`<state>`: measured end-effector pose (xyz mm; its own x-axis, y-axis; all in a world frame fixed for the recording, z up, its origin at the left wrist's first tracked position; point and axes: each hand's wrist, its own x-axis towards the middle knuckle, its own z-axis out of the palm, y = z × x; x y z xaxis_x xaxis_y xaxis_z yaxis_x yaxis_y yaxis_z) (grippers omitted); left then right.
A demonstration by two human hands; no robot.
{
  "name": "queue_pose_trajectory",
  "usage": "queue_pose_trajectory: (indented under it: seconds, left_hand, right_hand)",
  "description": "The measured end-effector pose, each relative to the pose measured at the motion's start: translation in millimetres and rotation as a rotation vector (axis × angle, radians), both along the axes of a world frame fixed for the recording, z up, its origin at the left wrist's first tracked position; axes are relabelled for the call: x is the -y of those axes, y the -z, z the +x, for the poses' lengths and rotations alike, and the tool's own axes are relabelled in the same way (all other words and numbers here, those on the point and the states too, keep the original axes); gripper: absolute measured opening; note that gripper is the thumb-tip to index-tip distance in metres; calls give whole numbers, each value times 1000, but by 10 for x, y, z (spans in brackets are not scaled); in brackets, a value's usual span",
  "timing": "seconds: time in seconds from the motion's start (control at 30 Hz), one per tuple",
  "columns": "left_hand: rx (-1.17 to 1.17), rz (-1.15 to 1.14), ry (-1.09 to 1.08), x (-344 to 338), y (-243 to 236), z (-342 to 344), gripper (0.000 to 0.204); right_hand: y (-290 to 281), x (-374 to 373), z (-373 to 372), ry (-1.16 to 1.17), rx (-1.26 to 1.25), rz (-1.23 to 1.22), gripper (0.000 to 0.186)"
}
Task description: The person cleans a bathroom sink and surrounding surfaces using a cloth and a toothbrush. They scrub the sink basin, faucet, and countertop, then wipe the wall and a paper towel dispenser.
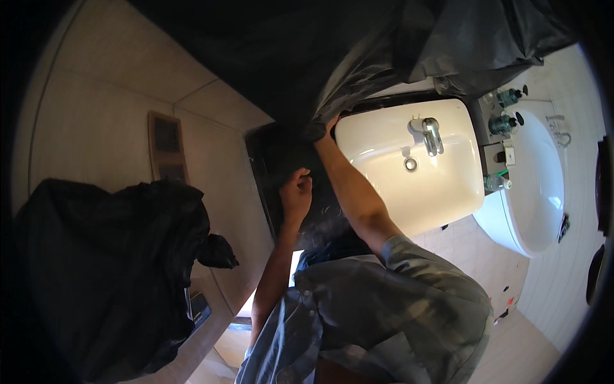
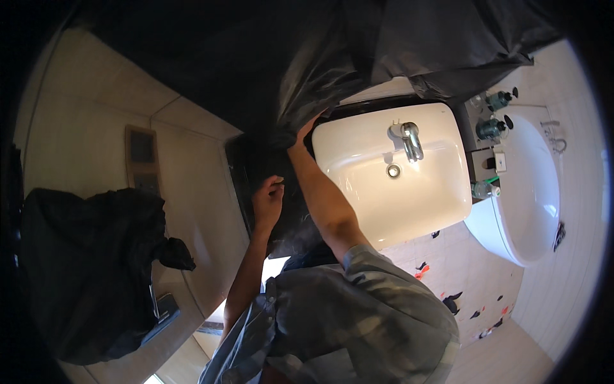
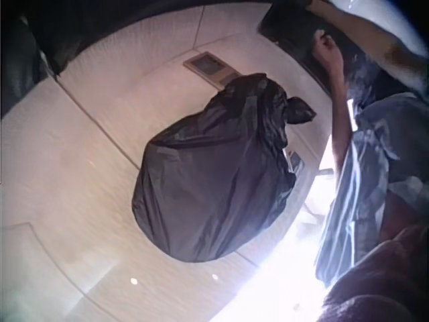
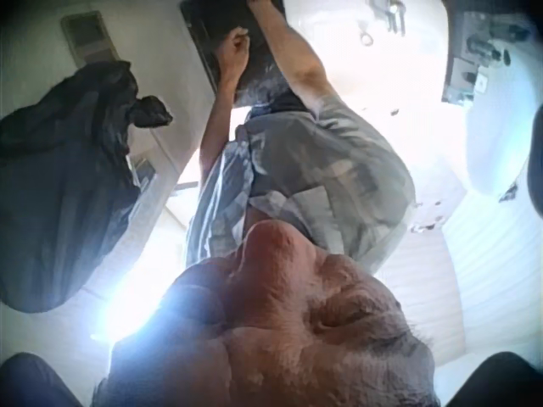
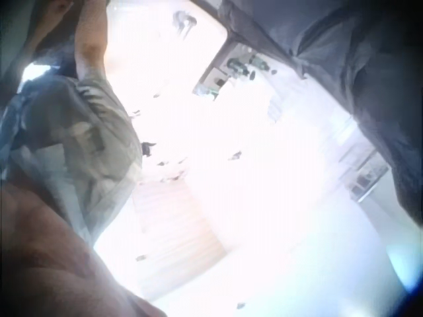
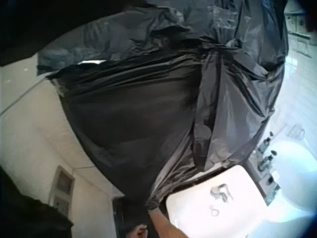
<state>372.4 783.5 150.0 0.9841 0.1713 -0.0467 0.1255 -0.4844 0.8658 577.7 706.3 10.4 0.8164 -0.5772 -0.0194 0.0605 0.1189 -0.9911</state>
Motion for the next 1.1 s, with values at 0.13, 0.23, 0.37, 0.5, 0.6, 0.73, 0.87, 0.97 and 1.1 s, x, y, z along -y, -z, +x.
queue_pose_trajectory:
  seconds: [0.13, 0.23, 0.37, 0.5, 0.6, 0.73, 0.87, 0.97, 1.1]
  left_hand:
    - [-196, -11, -116, -186, -117, -195, 27]
    - [4, -60, -204, -270, 53, -402, 23]
    - [-70, -51, -253, -353, -203, -502, 23]
    - [57, -48, -312, -463, 21, -597, 23]
    - [50, -95, -342, -494, 71, -642, 26]
    - [39, -43, -339, -514, 191, -764, 28]
    - [76, -90, -364, -515, 343, -839, 29]
    - [95, -150, -392, -589, 391, -856, 31]
    - [183, 12, -303, -698, 396, -847, 32]
  right_hand:
    - [-76, -703, -205, -147, -84, 373, 62]
    - [-263, -1193, -238, -133, -126, 455, 62]
    - [-788, -1653, -285, -57, -361, 320, 59]
    - [-1039, -1744, -225, -131, -568, 523, 54]
    - [-1097, -1392, -192, -175, -392, 231, 51]
    - [-1329, -1097, -292, -53, -152, 114, 49]
    - [-1635, -1274, -384, -40, -187, -67, 58]
    - [-1769, -1496, -538, -102, 58, -67, 69]
    - [-1518, -1531, -518, -88, 166, -291, 66]
